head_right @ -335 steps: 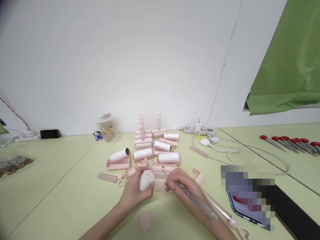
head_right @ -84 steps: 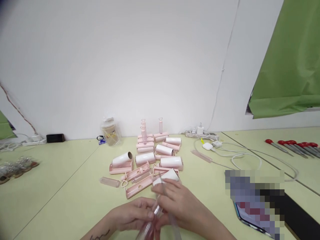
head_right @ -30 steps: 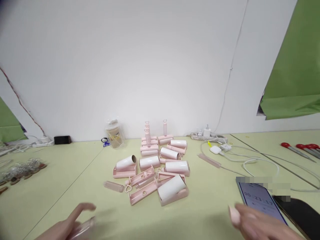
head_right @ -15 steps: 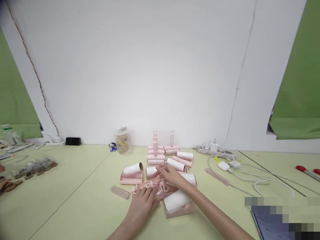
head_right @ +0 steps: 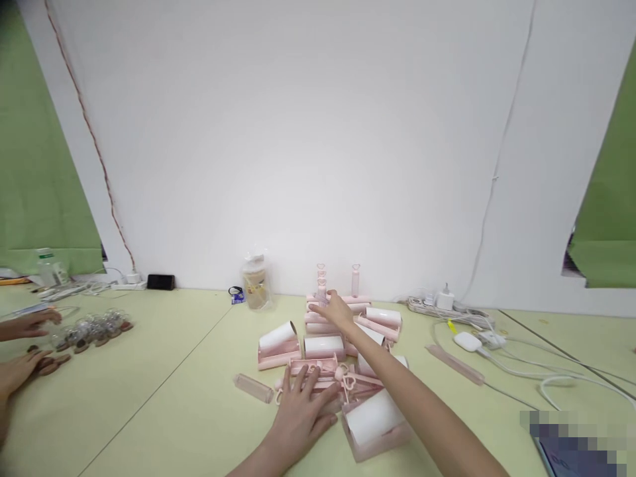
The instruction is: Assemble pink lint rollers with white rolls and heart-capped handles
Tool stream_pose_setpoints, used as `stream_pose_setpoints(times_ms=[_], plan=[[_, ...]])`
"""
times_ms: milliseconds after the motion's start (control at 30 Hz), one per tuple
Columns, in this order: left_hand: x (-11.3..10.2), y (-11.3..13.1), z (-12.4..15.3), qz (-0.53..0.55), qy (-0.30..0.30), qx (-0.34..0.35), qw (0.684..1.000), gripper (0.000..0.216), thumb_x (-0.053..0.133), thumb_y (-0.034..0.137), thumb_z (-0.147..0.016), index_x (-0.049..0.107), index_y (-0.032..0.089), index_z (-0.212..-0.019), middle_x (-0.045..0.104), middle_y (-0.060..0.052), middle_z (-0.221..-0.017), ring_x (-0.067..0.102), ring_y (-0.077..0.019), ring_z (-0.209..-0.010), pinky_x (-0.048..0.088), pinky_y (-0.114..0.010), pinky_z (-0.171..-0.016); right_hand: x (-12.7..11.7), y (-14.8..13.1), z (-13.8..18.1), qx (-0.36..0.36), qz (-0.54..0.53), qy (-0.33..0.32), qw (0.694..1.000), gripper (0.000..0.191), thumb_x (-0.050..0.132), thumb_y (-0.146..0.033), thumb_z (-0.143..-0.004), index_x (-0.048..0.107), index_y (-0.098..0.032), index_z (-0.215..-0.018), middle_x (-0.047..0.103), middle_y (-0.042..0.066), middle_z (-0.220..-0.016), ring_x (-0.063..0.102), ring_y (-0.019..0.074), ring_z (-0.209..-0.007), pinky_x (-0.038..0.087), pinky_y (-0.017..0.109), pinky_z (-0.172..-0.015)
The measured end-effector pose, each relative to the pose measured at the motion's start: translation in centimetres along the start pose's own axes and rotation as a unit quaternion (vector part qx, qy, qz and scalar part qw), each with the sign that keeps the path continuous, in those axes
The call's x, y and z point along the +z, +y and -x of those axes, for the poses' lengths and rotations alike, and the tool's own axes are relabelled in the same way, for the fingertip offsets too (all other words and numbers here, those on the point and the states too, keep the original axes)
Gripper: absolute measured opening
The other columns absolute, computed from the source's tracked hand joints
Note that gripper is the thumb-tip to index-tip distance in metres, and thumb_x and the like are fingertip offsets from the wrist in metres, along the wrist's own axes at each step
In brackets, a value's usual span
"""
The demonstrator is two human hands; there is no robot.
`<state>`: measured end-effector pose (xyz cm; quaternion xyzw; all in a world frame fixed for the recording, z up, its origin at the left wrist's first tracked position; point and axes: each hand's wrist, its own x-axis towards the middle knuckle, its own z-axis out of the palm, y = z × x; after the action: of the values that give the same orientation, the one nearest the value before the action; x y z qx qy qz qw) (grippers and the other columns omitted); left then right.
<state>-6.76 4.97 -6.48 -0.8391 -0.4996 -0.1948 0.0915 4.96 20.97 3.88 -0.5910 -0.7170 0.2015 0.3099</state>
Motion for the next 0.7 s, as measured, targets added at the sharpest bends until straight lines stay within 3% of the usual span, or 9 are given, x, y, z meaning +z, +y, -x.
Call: stream_pose_setpoints(times_ms=[233,433,600,700], plan=[[0.2,-1.6,-3.2,0.003,0.012,0.028,1.000,0.036,0.034,0.045,-0.090,0.039,0.044,-0.126,0.048,-0.002,-0.126,0.041,-0.0236,-0.116,0.020,-0.054,-0.102,-0.1,-0.9,-0.4,0.025,0.064,0.011,0.998,0.026,0.052,-0.028,-0.088,0.054,-0.016,-0.111,0.057,0.007,-0.111,0.059,0.0191,-0.092,0.049,0.039,-0.077],[0.2,-2.6,-4.6,0.025,0.000,0.043,0.999,0.042,0.046,0.033,-0.084,0.041,0.038,-0.126,0.045,-0.003,-0.129,0.034,-0.0256,-0.122,0.013,-0.052,-0.104,-4.9,-1.6,1.3,0.018,0.061,0.096,0.993,0.025,0.049,-0.035,-0.088,0.058,-0.015,-0.102,0.061,0.005,-0.101,0.060,0.0177,-0.086,0.048,0.038,-0.076],[-1.0,-3.0,-4.2,0.061,-0.011,0.050,0.997,0.061,0.048,0.022,-0.074,0.032,0.025,-0.133,0.043,-0.007,-0.131,0.030,-0.0249,-0.125,0.007,-0.048,-0.107,-10.3,-1.0,7.7,-0.015,0.021,0.153,0.988,0.042,0.040,-0.051,-0.084,0.063,-0.017,-0.081,0.068,0.003,-0.078,0.062,0.0203,-0.075,0.045,0.027,-0.062],[-2.0,-2.0,-3.2,0.083,-0.009,0.039,0.996,0.064,0.045,0.018,-0.073,0.027,0.019,-0.134,0.039,-0.008,-0.133,0.026,-0.0239,-0.126,0.010,-0.046,-0.107,-11.3,1.2,13.5,-0.018,0.005,0.155,0.988,0.040,0.044,-0.052,-0.077,0.063,-0.017,-0.067,0.067,0.003,-0.067,0.062,0.0213,-0.066,0.045,0.026,-0.055]])
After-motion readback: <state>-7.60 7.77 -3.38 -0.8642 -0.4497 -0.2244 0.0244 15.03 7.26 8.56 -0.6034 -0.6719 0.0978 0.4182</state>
